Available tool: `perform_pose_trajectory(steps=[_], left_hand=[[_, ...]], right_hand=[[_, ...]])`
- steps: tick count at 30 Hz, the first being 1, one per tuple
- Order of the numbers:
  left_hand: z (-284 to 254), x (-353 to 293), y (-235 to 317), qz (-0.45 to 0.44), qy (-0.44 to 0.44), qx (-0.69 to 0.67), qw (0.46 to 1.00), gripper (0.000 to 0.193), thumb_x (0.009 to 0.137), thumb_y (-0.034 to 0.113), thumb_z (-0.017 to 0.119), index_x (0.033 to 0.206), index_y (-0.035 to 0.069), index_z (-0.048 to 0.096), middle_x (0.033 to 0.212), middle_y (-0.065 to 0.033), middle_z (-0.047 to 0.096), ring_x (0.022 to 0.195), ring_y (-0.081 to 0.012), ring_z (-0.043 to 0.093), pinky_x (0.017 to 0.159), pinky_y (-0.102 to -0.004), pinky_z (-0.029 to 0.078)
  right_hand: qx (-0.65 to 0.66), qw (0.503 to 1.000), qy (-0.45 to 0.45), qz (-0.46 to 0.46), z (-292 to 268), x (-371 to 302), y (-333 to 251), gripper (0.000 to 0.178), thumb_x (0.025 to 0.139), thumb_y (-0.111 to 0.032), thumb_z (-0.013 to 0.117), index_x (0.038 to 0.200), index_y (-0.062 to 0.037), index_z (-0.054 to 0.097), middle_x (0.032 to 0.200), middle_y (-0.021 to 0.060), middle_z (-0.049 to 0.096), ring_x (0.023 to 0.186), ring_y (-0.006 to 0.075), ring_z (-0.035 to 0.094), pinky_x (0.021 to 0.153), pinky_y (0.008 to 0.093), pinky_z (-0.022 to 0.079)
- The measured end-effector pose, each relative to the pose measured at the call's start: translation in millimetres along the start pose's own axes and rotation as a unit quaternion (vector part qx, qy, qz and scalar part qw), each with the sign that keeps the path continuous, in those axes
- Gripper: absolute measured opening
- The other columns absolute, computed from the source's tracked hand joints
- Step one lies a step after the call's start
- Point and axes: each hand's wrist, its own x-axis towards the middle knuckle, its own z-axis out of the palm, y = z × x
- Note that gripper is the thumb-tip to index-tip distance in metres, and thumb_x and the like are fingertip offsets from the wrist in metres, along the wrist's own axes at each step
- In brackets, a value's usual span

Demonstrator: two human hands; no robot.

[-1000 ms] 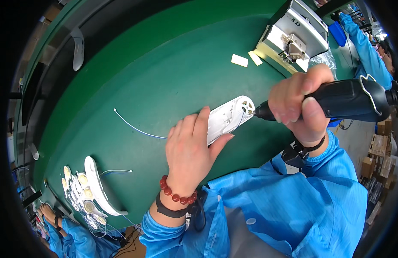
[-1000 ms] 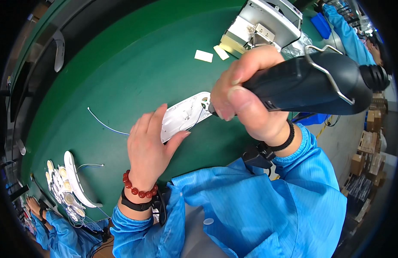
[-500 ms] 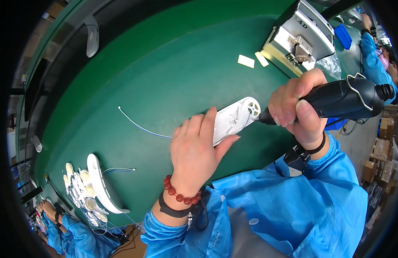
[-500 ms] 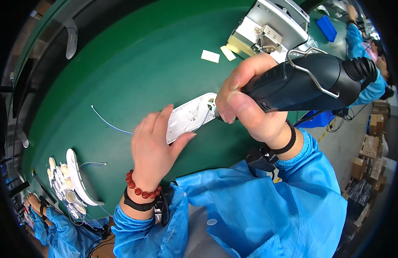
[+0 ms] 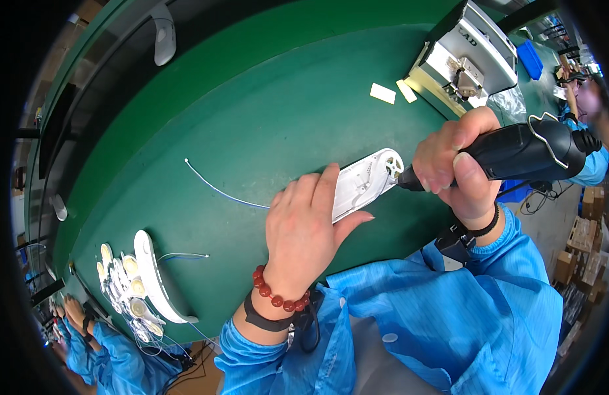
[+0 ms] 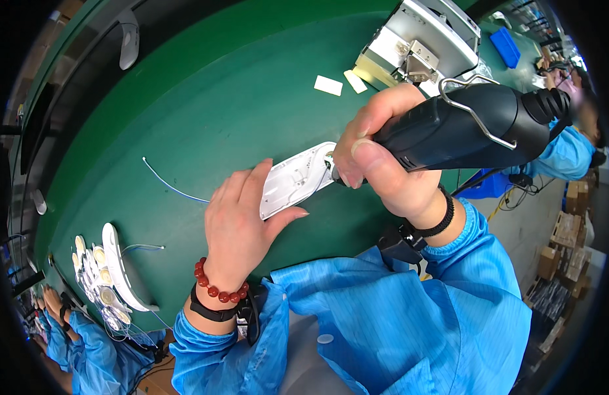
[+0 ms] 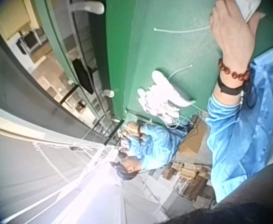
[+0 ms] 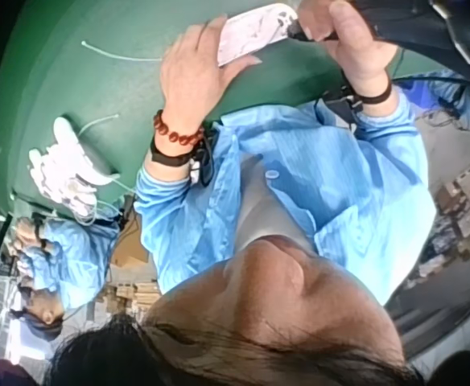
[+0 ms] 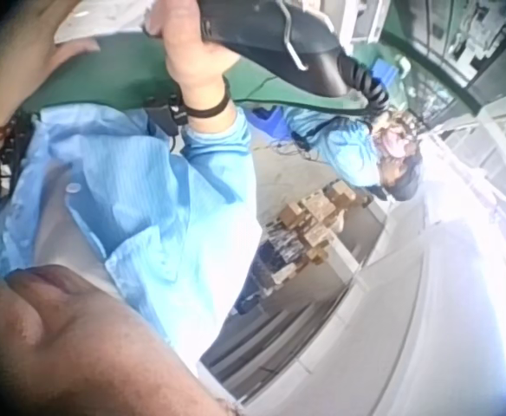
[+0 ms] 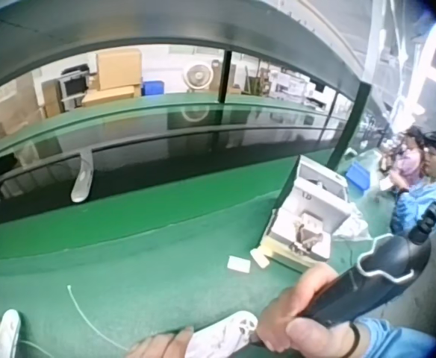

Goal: Assembling small plastic housings using an electric screwdriver and applying labels from a feeder machine.

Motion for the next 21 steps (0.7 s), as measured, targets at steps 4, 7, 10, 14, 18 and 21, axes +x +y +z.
perform_pose_trajectory(steps=[4, 7, 10, 14, 18, 21], left_hand=[[1.0, 0.3, -2.4, 0.001, -0.013, 0.002, 1.0, 0.074, 0.066, 0.042, 0.087, 0.124, 0.004, 0.064, 0.102, -0.0097, 0.065, 0.088, -0.0301, 0.066, 0.075, -0.0388, 0.054], [1.1, 2.3, -5.7, 0.004, -0.006, -0.011, 1.0, 0.073, 0.064, 0.04, 0.088, 0.124, 0.005, 0.065, 0.099, -0.0084, 0.066, 0.086, -0.0288, 0.066, 0.073, -0.0376, 0.054], [0.1, 1.8, -4.2, -0.006, -0.01, -0.017, 1.0, 0.072, 0.064, 0.039, 0.088, 0.124, 0.005, 0.065, 0.097, -0.008, 0.065, 0.084, -0.0281, 0.066, 0.073, -0.0374, 0.054], [2.4, 2.7, -5.2, -0.004, -0.005, -0.017, 1.0, 0.071, 0.064, 0.038, 0.088, 0.123, 0.006, 0.065, 0.095, -0.0074, 0.064, 0.081, -0.027, 0.066, 0.071, -0.0366, 0.054], [3.3, 1.1, -2.8, -0.003, -0.012, 0.002, 1.0, 0.069, 0.064, 0.038, 0.087, 0.122, 0.006, 0.065, 0.093, -0.0065, 0.062, 0.079, -0.026, 0.066, 0.069, -0.0365, 0.053], [3.2, 2.1, -1.1, -0.003, -0.011, 0.01, 1.0, 0.07, 0.063, 0.038, 0.088, 0.121, 0.007, 0.066, 0.091, -0.0062, 0.063, 0.078, -0.0263, 0.066, 0.069, -0.0369, 0.054]], right_hand=[[-0.013, 1.0, -0.005, 0.008, 0.0, -2.8, 1.0, 0.02, 0.092, -0.002, 0.059, 0.103, -0.0037, 0.042, 0.069, 0.0109, 0.055, 0.055, 0.0169, 0.054, 0.053, 0.0332, 0.05], [-0.013, 0.999, -0.036, 0.001, -0.9, -8.3, -0.8, 0.023, 0.093, -0.003, 0.06, 0.104, -0.0067, 0.04, 0.07, 0.0099, 0.054, 0.057, 0.0154, 0.052, 0.055, 0.0338, 0.05], [-0.017, 0.999, -0.028, -0.008, 2.5, -12.3, -2.6, 0.026, 0.095, -0.009, 0.066, 0.104, -0.0082, 0.041, 0.07, 0.0078, 0.054, 0.055, 0.0152, 0.051, 0.054, 0.0333, 0.049], [0.012, 1.0, 0.02, -0.012, -1.7, -12.2, 4.0, 0.026, 0.095, -0.011, 0.065, 0.103, -0.0085, 0.041, 0.069, 0.007, 0.053, 0.054, 0.0152, 0.051, 0.053, 0.0332, 0.049], [0.012, 1.0, 0.028, -0.01, -3.4, -17.2, 4.3, 0.026, 0.095, -0.01, 0.065, 0.102, -0.0078, 0.04, 0.069, 0.0078, 0.054, 0.056, 0.016, 0.053, 0.054, 0.0341, 0.05], [0.026, 0.999, 0.021, 0.0, -5.8, -17.3, 4.9, 0.025, 0.095, -0.008, 0.064, 0.103, -0.0067, 0.04, 0.071, 0.0093, 0.055, 0.058, 0.0165, 0.055, 0.056, 0.034, 0.052]])
